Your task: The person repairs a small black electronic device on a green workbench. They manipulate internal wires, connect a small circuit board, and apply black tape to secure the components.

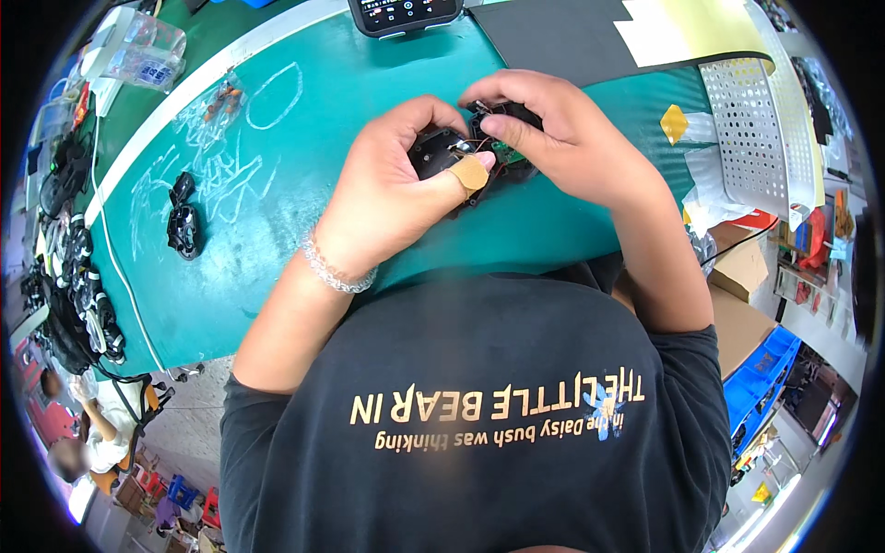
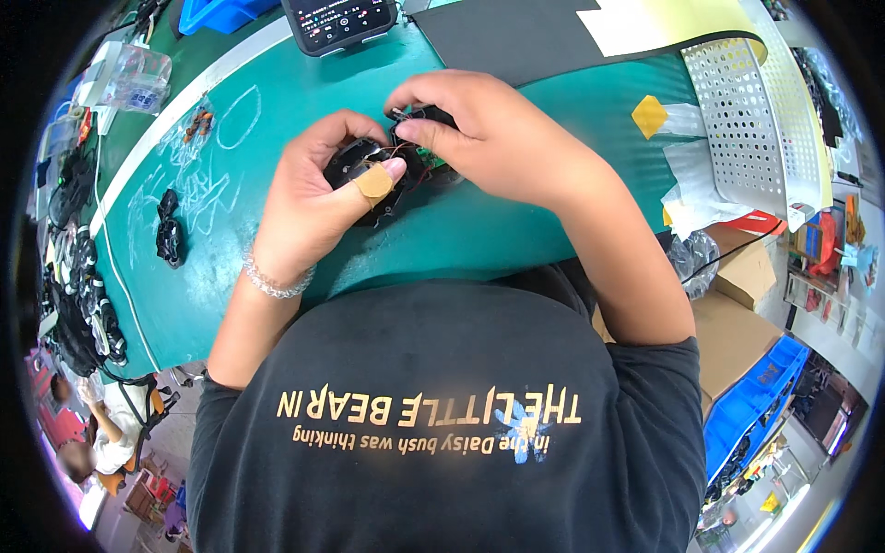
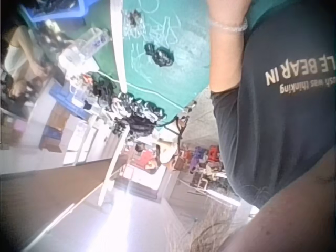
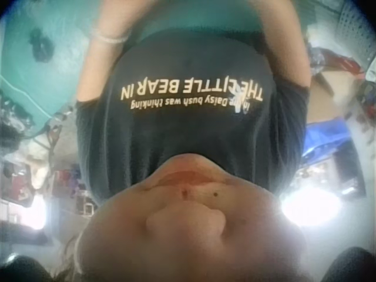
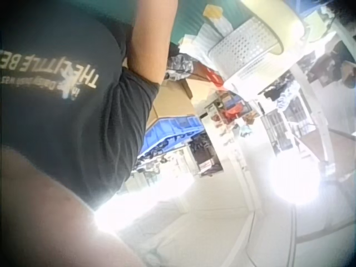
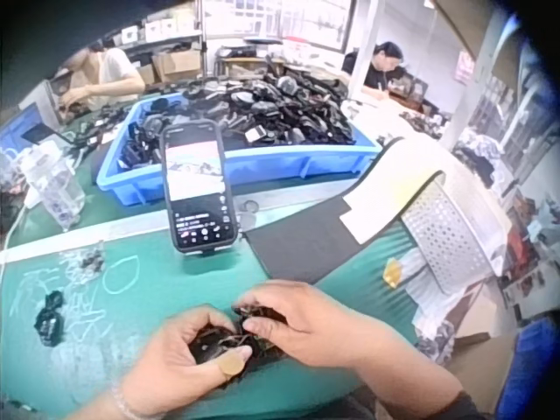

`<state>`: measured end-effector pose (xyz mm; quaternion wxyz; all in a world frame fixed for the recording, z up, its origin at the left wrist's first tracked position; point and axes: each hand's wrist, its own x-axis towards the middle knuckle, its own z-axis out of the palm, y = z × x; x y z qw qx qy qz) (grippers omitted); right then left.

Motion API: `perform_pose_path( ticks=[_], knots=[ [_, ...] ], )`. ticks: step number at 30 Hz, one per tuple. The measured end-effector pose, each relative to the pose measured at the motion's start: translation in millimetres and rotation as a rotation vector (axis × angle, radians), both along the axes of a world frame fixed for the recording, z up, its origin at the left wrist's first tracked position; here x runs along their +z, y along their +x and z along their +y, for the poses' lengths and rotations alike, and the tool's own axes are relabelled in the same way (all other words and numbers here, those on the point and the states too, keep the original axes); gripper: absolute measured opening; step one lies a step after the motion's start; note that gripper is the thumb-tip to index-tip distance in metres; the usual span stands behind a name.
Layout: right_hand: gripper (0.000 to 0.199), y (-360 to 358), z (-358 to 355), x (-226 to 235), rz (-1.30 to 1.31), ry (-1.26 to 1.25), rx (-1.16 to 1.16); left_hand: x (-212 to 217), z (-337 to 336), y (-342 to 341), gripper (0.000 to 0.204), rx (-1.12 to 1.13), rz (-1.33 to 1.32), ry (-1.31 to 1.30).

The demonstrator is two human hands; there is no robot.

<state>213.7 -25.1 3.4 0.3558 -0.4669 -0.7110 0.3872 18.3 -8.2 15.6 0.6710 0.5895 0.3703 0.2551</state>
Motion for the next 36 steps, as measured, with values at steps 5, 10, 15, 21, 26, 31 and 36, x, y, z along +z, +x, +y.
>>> perform_pose_path(
  ticks=[5, 10, 15, 21, 26, 31, 36],
  knots=[
    [0.018, 2.5, 2.9, -1.7, -0.083, 0.097, -0.091, -8.2, -0.6, -0.7, 0.029, 0.090, 0.088, 0.214],
    [0.019, -17.8, 7.2, -2.2, -0.274, 0.511, -0.396, -3.9, -4.6, 4.8, 0.033, 0.228, 0.016, 0.344],
    [0.019, -23.9, 8.0, -1.8, -0.155, 0.453, -0.433, -3.6, -11.4, 8.2, 0.032, 0.256, -0.136, 0.287],
    [0.020, -35.5, 6.1, -0.1, 0.363, 0.305, -0.341, -13.3, -12.6, 8.5, 0.027, 0.130, -0.292, -0.074],
    [0.015, -41.8, -1.9, 6.6, 0.457, 0.218, -0.201, -4.2, -6.6, 7.6, 0.024, 0.174, -0.425, -0.226],
    [0.020, -40.6, -9.2, 19.8, 0.384, -0.091, -0.101, -10.4, -9.0, 5.9, 0.022, 0.160, -0.472, -0.071],
    [0.021, -22.1, 1.3, 24.0, 0.628, -0.021, -0.107, 5.3, -9.8, 0.0, 0.022, 0.001, -0.380, -0.255]
  ],
)
